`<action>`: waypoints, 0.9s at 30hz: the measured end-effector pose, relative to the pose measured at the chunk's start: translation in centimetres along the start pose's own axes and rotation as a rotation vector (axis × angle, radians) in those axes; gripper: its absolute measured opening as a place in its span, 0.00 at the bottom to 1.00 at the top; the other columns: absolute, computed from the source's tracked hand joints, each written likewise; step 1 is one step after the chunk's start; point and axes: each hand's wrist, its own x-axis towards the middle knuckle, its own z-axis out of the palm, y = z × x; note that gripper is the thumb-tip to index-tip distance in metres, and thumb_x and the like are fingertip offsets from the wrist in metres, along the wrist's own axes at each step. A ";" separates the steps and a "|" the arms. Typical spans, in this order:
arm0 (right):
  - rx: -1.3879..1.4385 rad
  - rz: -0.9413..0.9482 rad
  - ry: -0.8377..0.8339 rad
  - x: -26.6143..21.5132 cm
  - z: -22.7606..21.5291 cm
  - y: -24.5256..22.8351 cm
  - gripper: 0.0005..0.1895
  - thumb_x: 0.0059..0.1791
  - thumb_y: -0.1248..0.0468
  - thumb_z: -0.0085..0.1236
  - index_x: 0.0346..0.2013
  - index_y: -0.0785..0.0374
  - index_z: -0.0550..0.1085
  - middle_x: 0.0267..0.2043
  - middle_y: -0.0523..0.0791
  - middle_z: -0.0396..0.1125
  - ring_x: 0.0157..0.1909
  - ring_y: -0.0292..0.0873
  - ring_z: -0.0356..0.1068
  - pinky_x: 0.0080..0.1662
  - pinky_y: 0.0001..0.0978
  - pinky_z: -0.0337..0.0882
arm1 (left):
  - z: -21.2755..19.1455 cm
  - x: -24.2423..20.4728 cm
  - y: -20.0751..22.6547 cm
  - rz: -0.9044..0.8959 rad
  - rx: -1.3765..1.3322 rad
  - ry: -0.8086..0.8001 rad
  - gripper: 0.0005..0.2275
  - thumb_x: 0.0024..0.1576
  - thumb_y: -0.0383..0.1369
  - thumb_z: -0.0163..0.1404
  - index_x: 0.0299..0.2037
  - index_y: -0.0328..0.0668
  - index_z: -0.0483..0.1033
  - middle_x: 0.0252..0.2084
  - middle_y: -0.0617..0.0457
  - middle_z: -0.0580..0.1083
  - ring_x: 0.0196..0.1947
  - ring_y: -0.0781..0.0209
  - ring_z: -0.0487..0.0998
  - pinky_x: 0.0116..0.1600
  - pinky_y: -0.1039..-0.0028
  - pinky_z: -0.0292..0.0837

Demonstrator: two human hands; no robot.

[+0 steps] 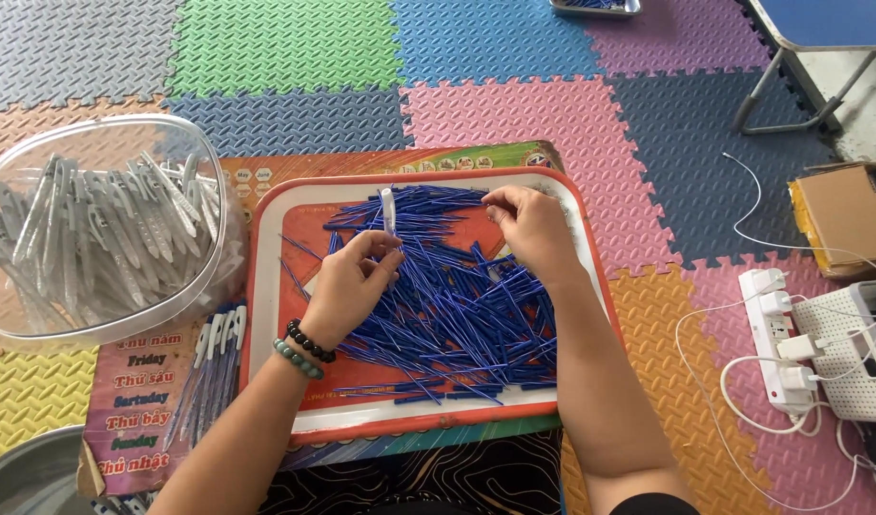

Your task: The person is assembling pens by picking up ink refills from a tray and inserting them into pen barrels, then placing the completed pens into a plastic container.

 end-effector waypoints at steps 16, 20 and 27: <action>0.138 0.078 0.035 0.2 -0.3 -0.1 0.05 0.56 0.56 0.71 0.46 0.47 0.87 0.36 0.41 0.82 0.43 0.45 0.84 0.51 0.38 0.80 | 0.3 -0.3 -0.8 0.019 -0.029 0.012 0.11 0.68 0.34 0.57 0.60 0.48 0.80 0.46 0.45 0.88 0.38 0.50 0.92 0.42 0.66 0.88; 0.097 0.015 -0.003 -0.1 -0.1 -0.6 0.05 0.57 0.56 0.67 0.47 0.46 0.86 0.38 0.43 0.83 0.46 0.50 0.84 0.50 0.43 0.81 | -0.2 -0.5 -0.4 0.037 -0.038 0.015 0.18 0.67 0.31 0.55 0.68 0.42 0.73 0.48 0.42 0.87 0.40 0.47 0.92 0.43 0.63 0.89; 0.102 -0.056 -0.007 0.0 0.6 -0.2 0.04 0.56 0.58 0.69 0.46 0.48 0.86 0.37 0.43 0.82 0.45 0.49 0.84 0.49 0.42 0.81 | -0.6 -0.7 0.1 0.059 -0.071 -0.005 0.28 0.64 0.25 0.52 0.76 0.30 0.61 0.50 0.39 0.86 0.41 0.43 0.91 0.43 0.59 0.90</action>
